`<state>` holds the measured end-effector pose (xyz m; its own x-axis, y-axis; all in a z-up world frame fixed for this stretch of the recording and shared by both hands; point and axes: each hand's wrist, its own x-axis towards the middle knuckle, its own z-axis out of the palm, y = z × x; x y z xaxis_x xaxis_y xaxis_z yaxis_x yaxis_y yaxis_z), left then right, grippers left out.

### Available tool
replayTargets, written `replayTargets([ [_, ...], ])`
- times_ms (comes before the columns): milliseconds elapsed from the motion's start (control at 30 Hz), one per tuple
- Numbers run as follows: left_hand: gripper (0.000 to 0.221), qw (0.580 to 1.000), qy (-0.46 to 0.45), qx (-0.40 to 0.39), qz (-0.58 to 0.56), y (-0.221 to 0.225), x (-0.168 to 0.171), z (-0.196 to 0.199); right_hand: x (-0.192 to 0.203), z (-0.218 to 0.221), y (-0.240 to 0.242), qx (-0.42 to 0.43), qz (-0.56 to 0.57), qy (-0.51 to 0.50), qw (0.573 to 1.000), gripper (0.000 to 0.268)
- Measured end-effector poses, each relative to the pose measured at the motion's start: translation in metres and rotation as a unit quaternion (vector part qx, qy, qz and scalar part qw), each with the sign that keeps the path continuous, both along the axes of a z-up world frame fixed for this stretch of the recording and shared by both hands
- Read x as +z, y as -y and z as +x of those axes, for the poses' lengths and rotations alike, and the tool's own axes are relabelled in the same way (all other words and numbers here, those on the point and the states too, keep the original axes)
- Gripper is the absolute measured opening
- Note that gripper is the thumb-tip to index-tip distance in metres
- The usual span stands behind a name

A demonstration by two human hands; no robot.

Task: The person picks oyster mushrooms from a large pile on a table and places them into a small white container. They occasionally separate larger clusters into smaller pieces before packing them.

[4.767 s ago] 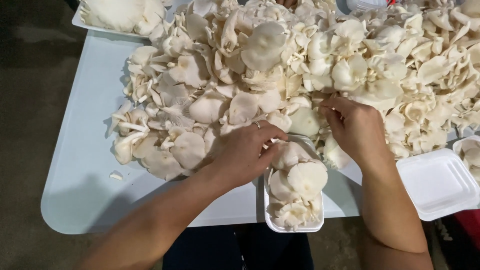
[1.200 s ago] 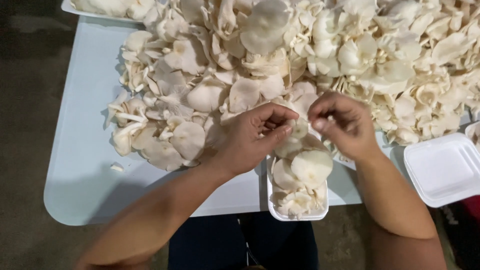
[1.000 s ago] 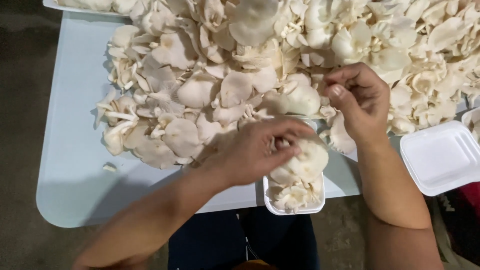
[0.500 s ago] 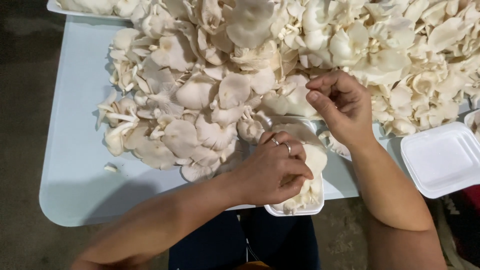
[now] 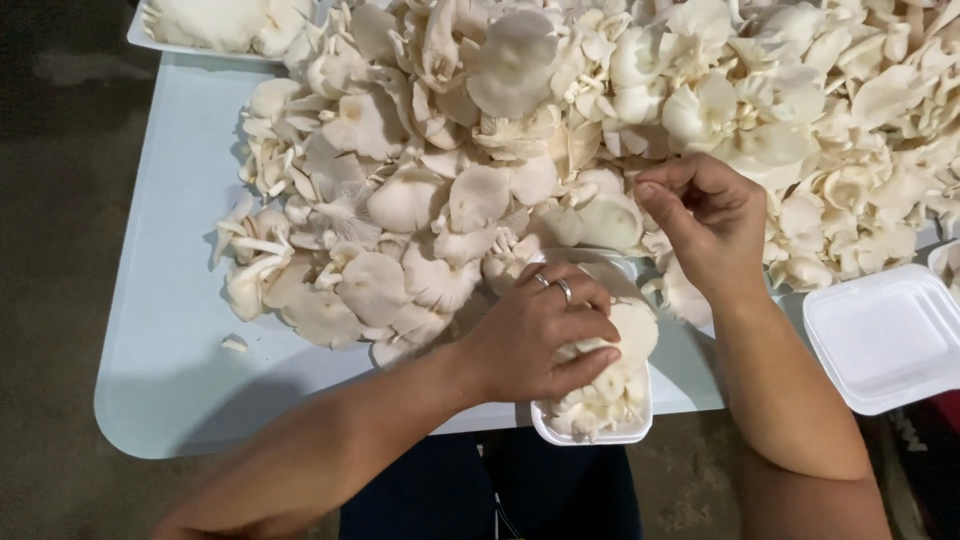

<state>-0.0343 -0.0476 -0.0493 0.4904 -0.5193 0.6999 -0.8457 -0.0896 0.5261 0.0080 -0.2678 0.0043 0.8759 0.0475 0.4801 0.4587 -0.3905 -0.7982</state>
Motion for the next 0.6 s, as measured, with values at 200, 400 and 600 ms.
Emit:
replayTargets([
  [200, 0.016, 0.997, -0.032, 0.062, 0.019, -0.015, 0.009, 0.019, 0.002, 0.003, -0.002, -0.041, -0.073, 0.021, 0.996, 0.005],
  [400, 0.015, 0.994, -0.076, 0.067, 0.037, -0.022, 0.020, 0.019, 0.009, 0.001, 0.000, -0.098, -0.107, 0.106, 0.984, 0.005],
  [600, 0.017, 0.989, -0.088, 0.068, 0.095, -0.022, 0.023, 0.018, 0.004, 0.019, 0.074, -0.182, -0.073, 0.289, 0.937, 0.023],
])
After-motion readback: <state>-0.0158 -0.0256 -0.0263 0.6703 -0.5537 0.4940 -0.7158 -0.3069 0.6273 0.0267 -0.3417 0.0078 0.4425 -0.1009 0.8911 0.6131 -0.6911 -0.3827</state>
